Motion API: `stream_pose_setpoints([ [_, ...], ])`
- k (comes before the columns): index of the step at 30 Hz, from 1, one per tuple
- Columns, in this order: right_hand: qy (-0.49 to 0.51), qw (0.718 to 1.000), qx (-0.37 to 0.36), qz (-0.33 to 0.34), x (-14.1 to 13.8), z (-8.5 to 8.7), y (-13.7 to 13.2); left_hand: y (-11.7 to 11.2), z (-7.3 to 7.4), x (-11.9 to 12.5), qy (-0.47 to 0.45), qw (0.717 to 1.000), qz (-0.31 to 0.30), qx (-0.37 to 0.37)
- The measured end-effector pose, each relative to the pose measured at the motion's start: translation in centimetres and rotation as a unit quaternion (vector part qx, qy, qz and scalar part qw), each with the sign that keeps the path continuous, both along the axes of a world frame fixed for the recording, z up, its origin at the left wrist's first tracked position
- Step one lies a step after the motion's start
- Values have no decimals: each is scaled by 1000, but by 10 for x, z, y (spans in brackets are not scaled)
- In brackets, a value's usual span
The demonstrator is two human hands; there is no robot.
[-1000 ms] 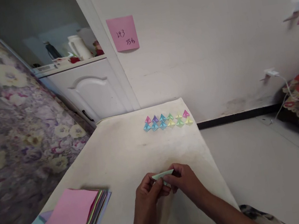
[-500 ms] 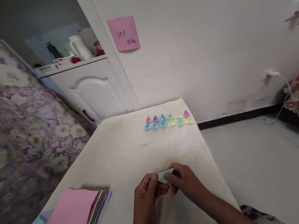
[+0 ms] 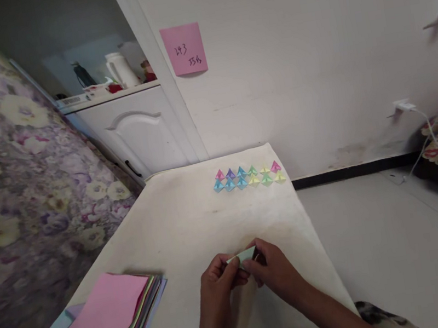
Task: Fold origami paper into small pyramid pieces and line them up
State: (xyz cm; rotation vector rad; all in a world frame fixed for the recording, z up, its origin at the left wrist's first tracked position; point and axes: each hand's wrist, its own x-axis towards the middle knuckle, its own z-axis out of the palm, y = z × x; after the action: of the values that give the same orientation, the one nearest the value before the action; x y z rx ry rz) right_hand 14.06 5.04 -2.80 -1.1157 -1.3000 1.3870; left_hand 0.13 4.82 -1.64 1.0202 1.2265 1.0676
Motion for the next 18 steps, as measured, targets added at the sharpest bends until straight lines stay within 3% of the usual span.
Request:
stream_pose_setpoints([
  [9, 11, 1000, -24, -17, 1, -1, 3, 0, 1, 0, -12, 999, -34, 13],
  [14, -38, 999, -1, -24, 0, 4, 0, 2, 3, -1, -3, 999, -47, -8],
  [18, 9, 1000, -15, -19, 0, 4, 0, 2, -2, -3, -38, 998, -29, -30],
])
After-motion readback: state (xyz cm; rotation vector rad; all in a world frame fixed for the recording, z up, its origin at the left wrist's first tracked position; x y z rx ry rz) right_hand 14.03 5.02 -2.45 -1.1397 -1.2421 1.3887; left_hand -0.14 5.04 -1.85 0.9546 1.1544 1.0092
